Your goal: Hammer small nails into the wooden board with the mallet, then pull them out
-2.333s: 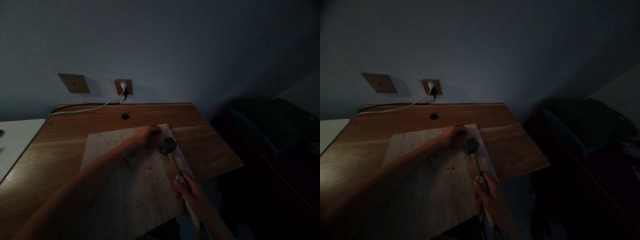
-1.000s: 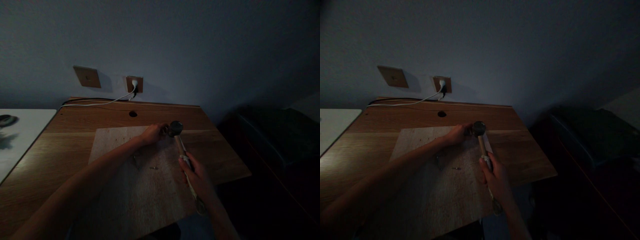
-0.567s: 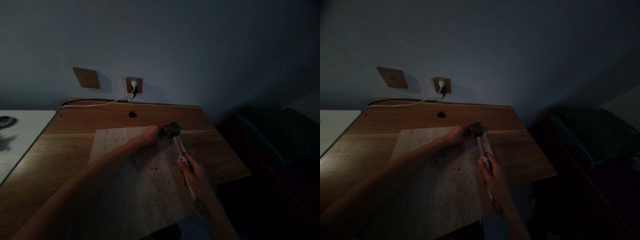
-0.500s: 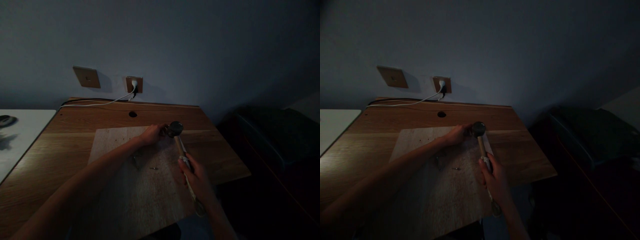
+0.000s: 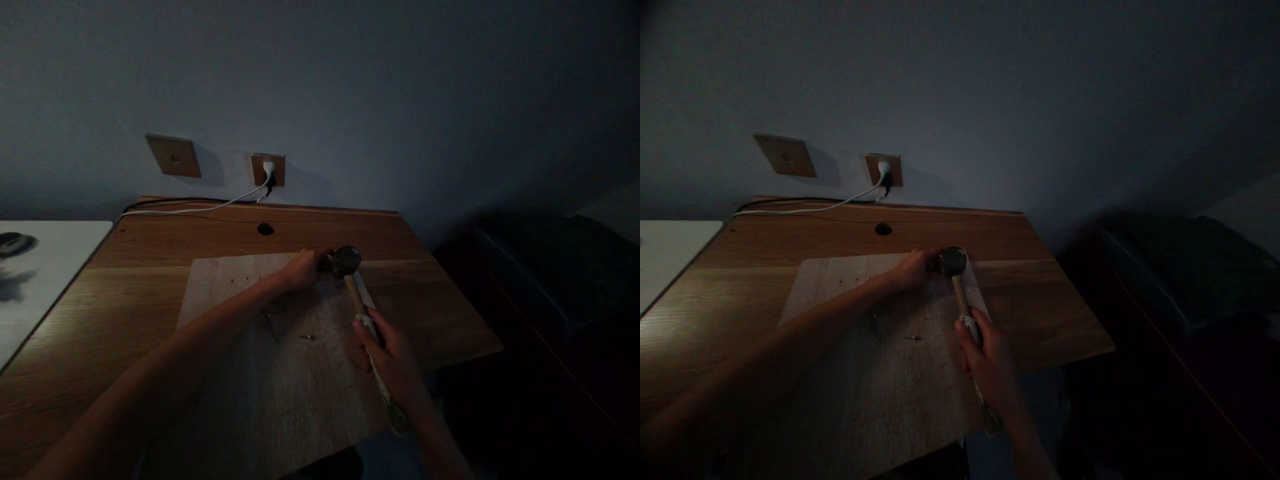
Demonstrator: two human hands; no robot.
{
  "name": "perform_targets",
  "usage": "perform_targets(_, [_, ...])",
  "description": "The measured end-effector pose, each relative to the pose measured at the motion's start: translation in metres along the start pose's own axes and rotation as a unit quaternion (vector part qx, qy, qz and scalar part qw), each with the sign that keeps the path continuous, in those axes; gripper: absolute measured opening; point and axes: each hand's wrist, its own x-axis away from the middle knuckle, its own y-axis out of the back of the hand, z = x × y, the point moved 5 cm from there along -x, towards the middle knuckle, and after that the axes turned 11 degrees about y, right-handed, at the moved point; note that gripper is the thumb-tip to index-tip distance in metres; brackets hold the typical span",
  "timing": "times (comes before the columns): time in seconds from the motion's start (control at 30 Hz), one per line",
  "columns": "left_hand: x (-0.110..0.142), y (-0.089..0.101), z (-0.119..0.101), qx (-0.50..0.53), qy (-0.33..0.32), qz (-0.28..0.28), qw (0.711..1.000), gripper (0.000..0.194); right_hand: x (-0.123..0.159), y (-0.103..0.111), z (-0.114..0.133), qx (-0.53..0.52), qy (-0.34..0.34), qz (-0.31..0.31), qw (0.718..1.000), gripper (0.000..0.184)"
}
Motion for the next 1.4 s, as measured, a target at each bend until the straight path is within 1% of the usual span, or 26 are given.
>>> perform_targets(0.2, [-0.001, -0.003, 0.002, 0.019, -0.005, 0.006, 1.0, 0.049, 0.001, 0.0, -0.001, -0.006, 0.001, 0.007, 1.0, 0.038])
perform_targets(0.53, [0.002, 0.001, -0.002, 0.025, -0.012, 0.005, 1.0, 0.045, 0.001, 0.0, 0.001, -0.009, 0.003, -0.005, 1.0, 0.038])
perform_targets(0.73, [0.002, -0.001, -0.002, 0.037, -0.013, 0.019, 0.999, 0.045, 0.006, 0.001, -0.002, -0.022, -0.004, -0.003, 1.0, 0.035])
perform_targets(0.83, [0.002, -0.002, -0.001, 0.032, -0.005, 0.022, 0.999, 0.043, 0.008, 0.0, -0.005, -0.036, -0.013, -0.004, 0.999, 0.036])
perform_targets(0.97, [0.0, -0.003, -0.002, 0.043, 0.0, 0.035, 0.998, 0.043, 0.011, 0.0, -0.007, -0.047, -0.018, -0.03, 0.998, 0.041])
perform_targets(1.07, [0.001, 0.004, -0.007, 0.016, -0.009, 0.036, 0.999, 0.045, 0.012, -0.002, -0.011, -0.061, -0.036, -0.037, 0.997, 0.044])
perform_targets(1.13, [0.009, 0.017, -0.016, -0.035, -0.026, 0.01, 0.999, 0.042, 0.011, -0.003, -0.014, -0.075, -0.037, -0.038, 0.996, 0.045])
perform_targets(1.2, [0.027, 0.03, -0.028, -0.103, -0.061, -0.003, 0.993, 0.036, 0.01, -0.004, -0.016, -0.081, -0.039, -0.037, 0.995, 0.045])
perform_targets(1.23, [0.04, 0.034, -0.036, -0.137, -0.088, 0.014, 0.987, 0.033, 0.01, -0.004, -0.018, -0.078, -0.042, -0.035, 0.995, 0.044])
perform_targets(1.27, [0.054, 0.034, -0.043, -0.169, -0.126, 0.047, 0.976, 0.032, 0.01, -0.005, -0.02, -0.073, -0.047, -0.035, 0.996, 0.044])
perform_targets(1.33, [0.085, 0.03, -0.053, -0.228, -0.173, 0.107, 0.952, 0.034, 0.011, -0.004, -0.023, -0.059, -0.05, -0.039, 0.996, 0.045])
perform_targets(1.4, [0.11, 0.022, -0.058, -0.269, -0.198, 0.127, 0.934, 0.03, 0.011, -0.004, -0.025, -0.049, -0.047, -0.043, 0.997, 0.046])
